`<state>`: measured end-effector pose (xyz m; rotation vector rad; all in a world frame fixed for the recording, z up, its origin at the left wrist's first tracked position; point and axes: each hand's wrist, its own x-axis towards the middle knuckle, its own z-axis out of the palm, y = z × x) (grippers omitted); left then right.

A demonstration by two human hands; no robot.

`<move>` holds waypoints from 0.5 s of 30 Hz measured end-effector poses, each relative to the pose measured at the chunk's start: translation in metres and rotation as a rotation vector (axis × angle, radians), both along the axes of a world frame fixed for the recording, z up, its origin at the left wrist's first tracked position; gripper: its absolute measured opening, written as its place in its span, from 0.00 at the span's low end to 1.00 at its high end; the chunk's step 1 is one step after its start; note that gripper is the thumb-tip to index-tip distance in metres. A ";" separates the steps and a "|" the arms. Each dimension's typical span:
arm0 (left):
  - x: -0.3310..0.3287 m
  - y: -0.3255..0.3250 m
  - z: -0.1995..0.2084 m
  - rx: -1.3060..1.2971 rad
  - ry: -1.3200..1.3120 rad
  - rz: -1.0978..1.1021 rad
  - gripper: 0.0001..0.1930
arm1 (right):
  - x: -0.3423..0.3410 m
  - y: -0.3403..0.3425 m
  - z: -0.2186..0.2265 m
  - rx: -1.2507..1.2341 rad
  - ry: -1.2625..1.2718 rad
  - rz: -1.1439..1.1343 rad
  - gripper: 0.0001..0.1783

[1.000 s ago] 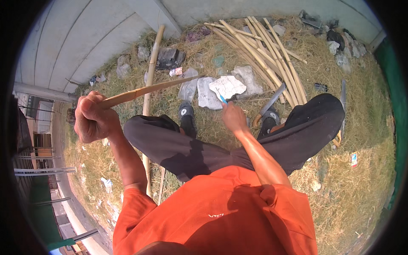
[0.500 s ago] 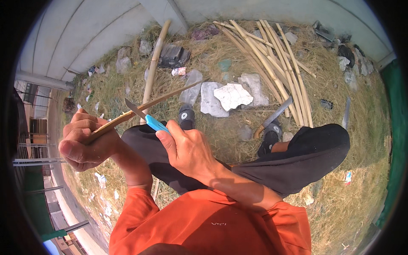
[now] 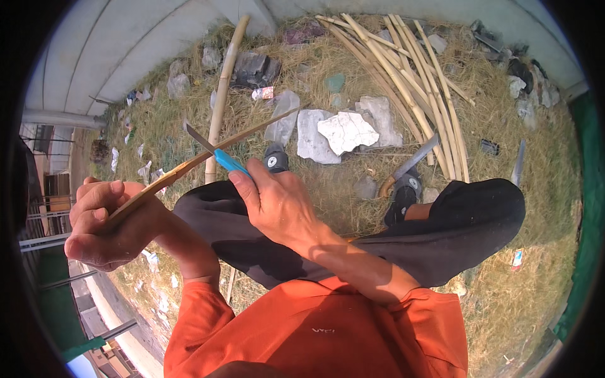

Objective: The person sits on the ground and uses a knife to shave a long bamboo strip, removing thin layers to smooth and thin the material. The person holds the strip with one hand and carefully guides the knife along its length.

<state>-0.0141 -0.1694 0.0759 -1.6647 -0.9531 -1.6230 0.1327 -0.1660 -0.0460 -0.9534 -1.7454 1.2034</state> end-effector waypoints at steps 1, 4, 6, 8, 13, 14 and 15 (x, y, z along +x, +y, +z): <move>0.010 0.009 0.004 0.060 -0.042 0.062 0.29 | -0.002 -0.004 0.001 -0.034 0.009 0.019 0.21; 0.008 0.030 0.012 0.127 -0.012 0.114 0.30 | -0.007 0.034 -0.058 -0.058 -0.167 -0.165 0.22; -0.002 0.029 0.011 0.138 -0.057 0.090 0.29 | -0.008 0.042 -0.063 -0.082 -0.168 -0.117 0.23; -0.013 0.031 0.017 0.131 -0.027 0.008 0.28 | -0.014 0.028 -0.034 -0.056 -0.081 -0.053 0.23; -0.031 0.050 0.021 0.158 -0.130 -0.017 0.26 | -0.038 0.060 -0.067 -0.040 -0.114 -0.139 0.25; -0.037 0.051 0.023 0.154 -0.143 -0.017 0.26 | -0.040 0.065 -0.069 -0.067 -0.131 -0.123 0.25; -0.040 0.053 0.025 0.151 -0.156 -0.018 0.26 | -0.043 0.070 -0.071 -0.093 -0.147 -0.107 0.25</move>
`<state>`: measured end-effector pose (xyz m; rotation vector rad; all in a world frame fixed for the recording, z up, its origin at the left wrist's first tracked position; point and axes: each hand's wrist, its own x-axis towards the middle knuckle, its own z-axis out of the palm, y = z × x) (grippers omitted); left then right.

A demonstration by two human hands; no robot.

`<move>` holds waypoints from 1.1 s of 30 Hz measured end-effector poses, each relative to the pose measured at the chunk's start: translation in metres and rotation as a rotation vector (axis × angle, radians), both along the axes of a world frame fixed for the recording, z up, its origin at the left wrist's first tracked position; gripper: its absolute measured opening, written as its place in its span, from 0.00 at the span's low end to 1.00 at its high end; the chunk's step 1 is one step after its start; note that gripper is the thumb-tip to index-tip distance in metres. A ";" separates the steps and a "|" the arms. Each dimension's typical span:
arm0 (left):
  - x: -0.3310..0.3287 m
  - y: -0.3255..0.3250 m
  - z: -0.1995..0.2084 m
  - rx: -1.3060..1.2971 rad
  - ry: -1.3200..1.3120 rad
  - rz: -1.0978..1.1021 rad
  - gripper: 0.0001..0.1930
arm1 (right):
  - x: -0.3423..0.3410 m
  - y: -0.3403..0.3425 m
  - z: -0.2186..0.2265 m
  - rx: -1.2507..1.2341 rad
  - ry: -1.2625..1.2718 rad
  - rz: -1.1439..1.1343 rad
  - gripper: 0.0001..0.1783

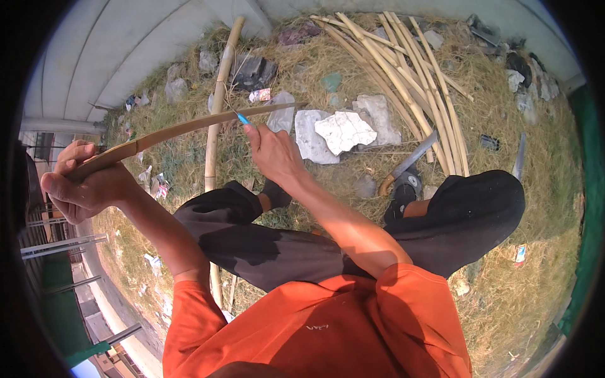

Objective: The person sits on the ground and uses a knife to shave a long bamboo strip, removing thin layers to smooth and thin the material. The person holds the strip with one hand and carefully guides the knife along its length.

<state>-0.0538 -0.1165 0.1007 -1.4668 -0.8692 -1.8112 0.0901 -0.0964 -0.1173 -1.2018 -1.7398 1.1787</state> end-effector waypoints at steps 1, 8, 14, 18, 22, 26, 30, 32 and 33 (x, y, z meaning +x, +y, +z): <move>-0.005 0.001 -0.001 -0.003 -0.019 0.006 0.26 | -0.002 0.003 0.005 -0.027 -0.020 0.022 0.26; -0.024 -0.005 -0.002 -0.002 0.101 0.018 0.27 | -0.003 0.010 -0.036 -0.045 -0.172 -0.038 0.27; -0.032 -0.006 0.001 -0.048 0.189 0.027 0.29 | -0.007 0.028 -0.062 -0.131 -0.219 -0.068 0.28; -0.048 -0.013 0.000 -0.055 0.212 -0.032 0.29 | -0.010 0.021 -0.041 -0.085 -0.178 0.018 0.31; -0.038 -0.004 0.003 -0.057 0.183 0.049 0.30 | -0.001 0.050 -0.103 -0.152 -0.319 -0.075 0.32; -0.057 -0.011 0.002 -0.034 0.183 0.055 0.29 | -0.020 0.045 -0.092 -0.045 -0.263 -0.054 0.32; -0.060 -0.008 0.010 -0.030 0.173 -0.042 0.28 | -0.009 0.070 -0.165 -0.266 -0.381 -0.165 0.31; -0.068 -0.016 0.002 -0.069 0.174 -0.056 0.29 | -0.011 0.069 -0.154 -0.223 -0.377 -0.114 0.32; -0.073 -0.019 0.000 -0.081 0.167 -0.035 0.29 | -0.014 0.062 -0.147 -0.211 -0.376 -0.081 0.33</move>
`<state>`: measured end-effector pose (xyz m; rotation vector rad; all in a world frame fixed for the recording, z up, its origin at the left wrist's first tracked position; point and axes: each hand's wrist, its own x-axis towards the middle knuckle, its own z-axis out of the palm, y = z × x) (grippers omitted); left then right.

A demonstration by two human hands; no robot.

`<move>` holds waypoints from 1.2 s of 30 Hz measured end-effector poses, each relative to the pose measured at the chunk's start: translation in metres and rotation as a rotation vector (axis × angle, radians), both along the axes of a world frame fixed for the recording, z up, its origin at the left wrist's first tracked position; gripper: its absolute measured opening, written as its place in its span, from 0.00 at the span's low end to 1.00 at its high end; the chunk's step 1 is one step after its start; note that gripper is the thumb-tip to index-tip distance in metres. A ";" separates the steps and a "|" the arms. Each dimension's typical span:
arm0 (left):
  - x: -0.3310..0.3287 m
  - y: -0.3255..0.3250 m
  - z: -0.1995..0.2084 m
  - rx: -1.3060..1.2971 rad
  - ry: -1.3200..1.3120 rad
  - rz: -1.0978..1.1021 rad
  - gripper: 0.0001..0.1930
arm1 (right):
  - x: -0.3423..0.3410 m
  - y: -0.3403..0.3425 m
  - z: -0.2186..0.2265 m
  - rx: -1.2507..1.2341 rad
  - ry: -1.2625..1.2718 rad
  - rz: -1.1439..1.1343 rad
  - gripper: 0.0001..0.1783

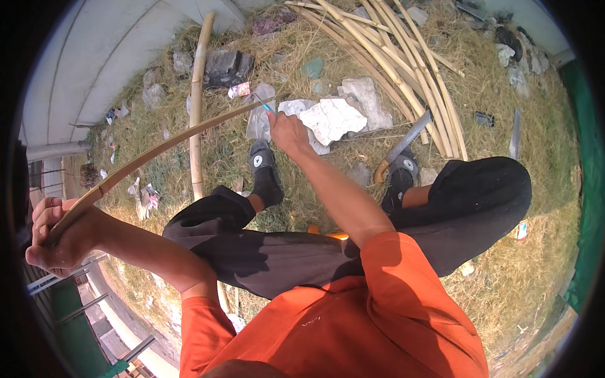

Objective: The person sits on the ground and uses a knife to shave a long bamboo strip, removing thin layers to smooth and thin the material. The person holds the strip with one hand and carefully guides the knife along its length.

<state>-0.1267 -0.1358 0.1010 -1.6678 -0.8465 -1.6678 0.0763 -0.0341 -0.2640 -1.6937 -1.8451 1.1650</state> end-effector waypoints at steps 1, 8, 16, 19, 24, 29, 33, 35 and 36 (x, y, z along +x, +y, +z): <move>-0.001 -0.003 0.000 0.003 -0.014 0.018 0.29 | -0.005 -0.002 0.005 -0.002 0.016 0.001 0.33; 0.034 0.014 0.003 0.002 -0.105 -0.034 0.31 | 0.005 -0.001 -0.022 -0.090 -0.019 -0.083 0.33; 0.044 0.010 0.014 -0.284 0.070 0.131 0.28 | 0.027 -0.077 0.235 -0.222 1.060 0.220 0.23; 0.048 -0.017 0.020 -0.361 0.048 0.083 0.19 | 0.040 -0.092 0.305 0.048 0.983 0.341 0.21; 0.065 -0.024 0.018 -0.297 -0.294 -0.289 0.11 | 0.045 -0.115 0.362 0.435 0.814 0.467 0.18; 0.067 -0.028 0.021 -0.323 -0.189 -0.216 0.07 | 0.039 -0.131 0.377 0.520 0.714 0.383 0.16; 0.069 -0.027 0.019 -0.294 -0.108 -0.202 0.07 | 0.035 -0.135 0.365 0.553 0.670 0.328 0.16; 0.067 -0.026 0.017 -0.303 -0.113 -0.210 0.08 | 0.035 -0.134 0.364 0.579 0.667 0.308 0.16; 0.066 -0.026 0.017 -0.306 -0.115 -0.213 0.08 | 0.037 -0.135 0.364 0.573 0.701 0.301 0.16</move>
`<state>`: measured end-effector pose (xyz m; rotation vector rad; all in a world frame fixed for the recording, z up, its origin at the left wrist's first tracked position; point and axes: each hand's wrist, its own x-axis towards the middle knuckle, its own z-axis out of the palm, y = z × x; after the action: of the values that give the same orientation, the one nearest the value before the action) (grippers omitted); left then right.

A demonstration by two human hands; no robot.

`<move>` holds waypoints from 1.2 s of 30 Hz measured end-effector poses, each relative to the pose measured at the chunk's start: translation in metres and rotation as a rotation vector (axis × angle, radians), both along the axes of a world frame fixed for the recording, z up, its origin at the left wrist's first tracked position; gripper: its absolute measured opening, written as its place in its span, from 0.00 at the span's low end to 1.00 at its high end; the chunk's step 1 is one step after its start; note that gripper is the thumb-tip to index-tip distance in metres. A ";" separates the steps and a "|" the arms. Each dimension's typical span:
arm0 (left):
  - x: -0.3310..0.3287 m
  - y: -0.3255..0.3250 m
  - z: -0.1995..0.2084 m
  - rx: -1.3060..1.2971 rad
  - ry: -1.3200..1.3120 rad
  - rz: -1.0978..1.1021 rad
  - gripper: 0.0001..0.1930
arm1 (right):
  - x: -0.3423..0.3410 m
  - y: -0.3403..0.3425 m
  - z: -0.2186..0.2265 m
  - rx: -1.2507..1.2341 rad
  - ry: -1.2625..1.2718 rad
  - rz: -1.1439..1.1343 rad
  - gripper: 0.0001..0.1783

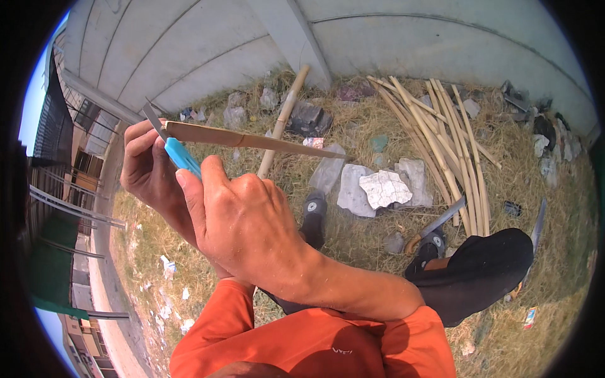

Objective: The person sits on the ground and uses a knife to shave a long bamboo strip, removing thin layers to smooth and thin the material. The person holds the strip with one hand and carefully guides the knife along its length.

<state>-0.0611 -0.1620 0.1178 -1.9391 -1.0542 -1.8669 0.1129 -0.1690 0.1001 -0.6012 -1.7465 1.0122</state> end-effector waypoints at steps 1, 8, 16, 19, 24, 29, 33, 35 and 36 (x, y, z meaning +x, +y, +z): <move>0.000 0.000 0.000 -0.003 -0.004 -0.007 0.08 | 0.002 0.000 0.003 -0.003 0.031 0.003 0.16; -0.004 0.002 0.002 0.034 0.070 0.023 0.08 | 0.002 0.004 -0.005 0.019 -0.020 -0.016 0.17; -0.005 0.004 0.001 0.028 0.056 0.012 0.08 | 0.016 0.010 -0.006 -0.072 -0.179 0.024 0.20; -0.008 0.006 0.001 0.045 0.086 0.010 0.08 | 0.006 0.015 -0.008 -0.019 -0.235 -0.064 0.20; -0.004 0.006 -0.002 0.044 0.067 -0.029 0.08 | 0.019 0.009 -0.007 -0.086 -0.191 0.019 0.20; -0.012 0.004 -0.002 0.044 0.128 0.041 0.07 | 0.017 0.013 -0.019 -0.099 -0.225 -0.004 0.20; -0.003 0.005 -0.003 0.040 0.085 -0.057 0.07 | 0.021 0.003 -0.008 -0.054 -0.046 0.003 0.18; -0.003 0.003 -0.005 0.034 0.064 -0.077 0.07 | 0.019 0.002 -0.007 -0.033 -0.063 0.015 0.18; -0.004 0.002 -0.004 0.031 0.074 -0.069 0.07 | 0.018 0.001 -0.008 -0.039 -0.051 0.019 0.18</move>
<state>-0.0654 -0.1600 0.1135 -2.0346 -0.9429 -1.8196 0.1304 -0.1680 0.0926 -0.6410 -1.7832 1.0552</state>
